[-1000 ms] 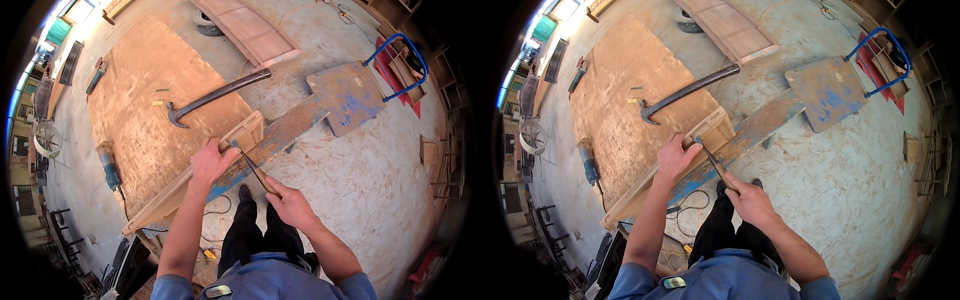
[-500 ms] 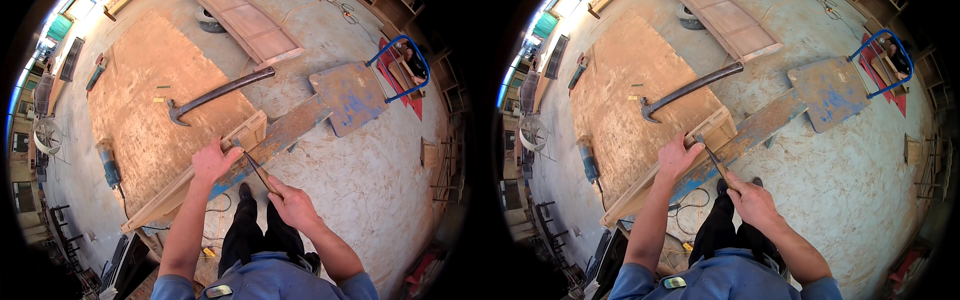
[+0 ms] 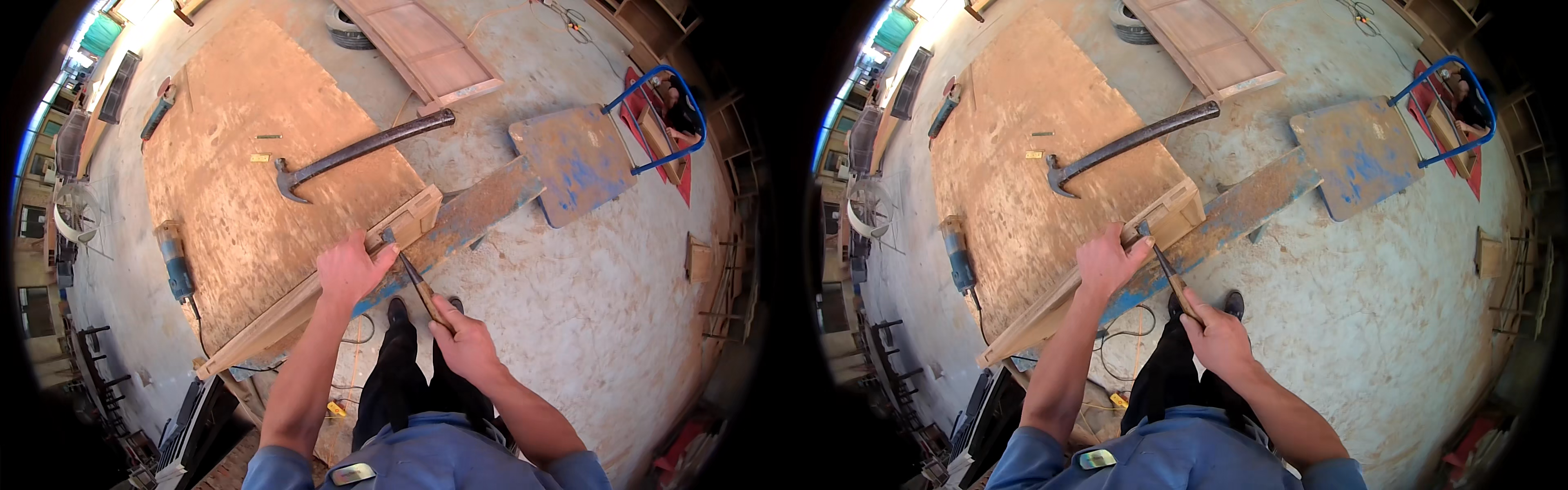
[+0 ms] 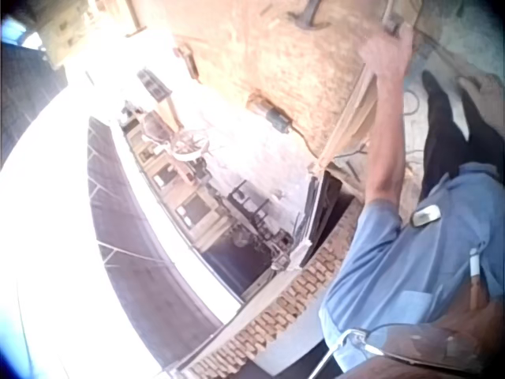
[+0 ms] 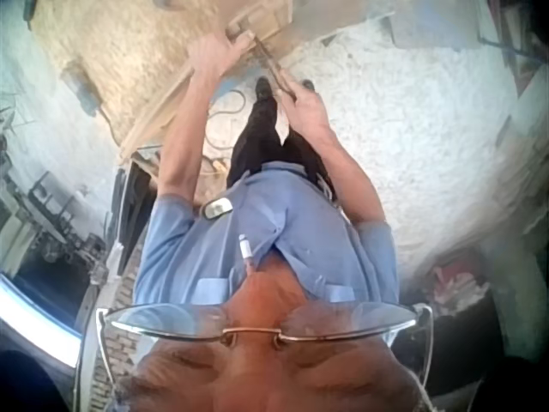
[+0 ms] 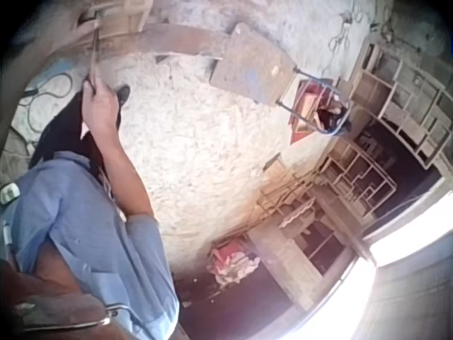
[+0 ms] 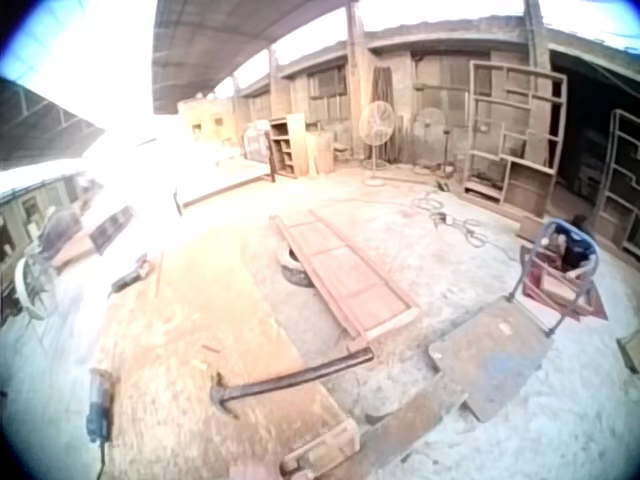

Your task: The person uses a handheld electric router to shape the edge of a wooden frame piece on a workbench. Then the person uses a hammer to tap a small wooden dowel into a pre-drilled hole in the frame.

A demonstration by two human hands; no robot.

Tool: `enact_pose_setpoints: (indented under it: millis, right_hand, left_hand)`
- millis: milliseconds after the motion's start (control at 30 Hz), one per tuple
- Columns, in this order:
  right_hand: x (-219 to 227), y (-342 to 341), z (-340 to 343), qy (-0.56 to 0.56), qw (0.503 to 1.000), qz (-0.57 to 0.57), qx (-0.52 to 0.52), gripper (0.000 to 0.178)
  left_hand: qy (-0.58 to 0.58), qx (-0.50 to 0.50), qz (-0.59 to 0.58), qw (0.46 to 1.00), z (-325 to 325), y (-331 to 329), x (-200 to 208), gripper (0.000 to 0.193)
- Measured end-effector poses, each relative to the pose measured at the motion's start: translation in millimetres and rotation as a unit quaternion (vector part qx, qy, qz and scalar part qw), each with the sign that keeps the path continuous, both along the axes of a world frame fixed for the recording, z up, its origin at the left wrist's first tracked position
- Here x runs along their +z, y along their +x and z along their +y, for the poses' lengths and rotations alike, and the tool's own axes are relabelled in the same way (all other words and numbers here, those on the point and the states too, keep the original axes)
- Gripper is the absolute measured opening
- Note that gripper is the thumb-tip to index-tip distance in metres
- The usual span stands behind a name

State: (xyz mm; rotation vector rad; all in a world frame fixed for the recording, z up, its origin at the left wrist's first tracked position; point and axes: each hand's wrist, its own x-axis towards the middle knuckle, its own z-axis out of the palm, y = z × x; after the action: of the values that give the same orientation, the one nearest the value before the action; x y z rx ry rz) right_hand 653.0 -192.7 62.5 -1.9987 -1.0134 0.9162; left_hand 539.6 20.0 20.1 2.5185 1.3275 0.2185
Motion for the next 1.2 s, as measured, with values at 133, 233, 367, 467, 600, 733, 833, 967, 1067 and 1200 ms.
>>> enact_pose_setpoints:
  millis: [133,233,367,467,600,733,833,967,1067,1200]
  right_hand:
    - [1,0,-5,-0.023,1.000,-0.003,0.001,0.046]
    - [-32,2,-14,0.034,0.999,-0.010,0.004,0.047]
    - [-63,17,-26,0.076,0.997,-0.005,0.019,0.047]
    - [-74,15,-31,0.092,0.996,0.000,0.013,0.048]
    - [-80,6,-25,0.105,0.987,0.119,-0.013,0.050]
    - [-58,3,-30,0.002,0.853,0.507,-0.127,0.052]
    - [-59,-1,-40,0.001,0.922,0.371,-0.109,0.050]
    - [-34,15,-38,0.085,0.996,-0.014,-0.012,0.049]
    - [5,31,-27,-0.003,1.000,-0.009,0.025,0.047]
    - [39,42,-18,-0.047,0.997,-0.030,0.054,0.046]
  left_hand:
    - [-0.070,0.025,0.035,0.997,4,8,10,0.063]
    - [-0.031,0.018,0.008,0.999,-4,4,3,0.062]
    - [-0.003,0.019,-0.016,1.000,-13,3,1,0.060]
    - [-0.030,0.028,0.047,0.998,-13,7,6,0.065]
    - [-0.046,0.027,0.032,0.998,-12,4,5,0.070]
    - [-0.044,0.026,0.035,0.998,-12,4,3,0.070]
    - [-0.044,0.018,0.019,0.999,-15,2,3,0.072]
    - [-0.043,0.018,0.014,0.999,-16,0,3,0.075]
    - [-0.068,0.008,0.033,0.997,-15,5,8,0.077]
    - [-0.028,-0.018,-0.019,0.999,-13,10,6,0.074]
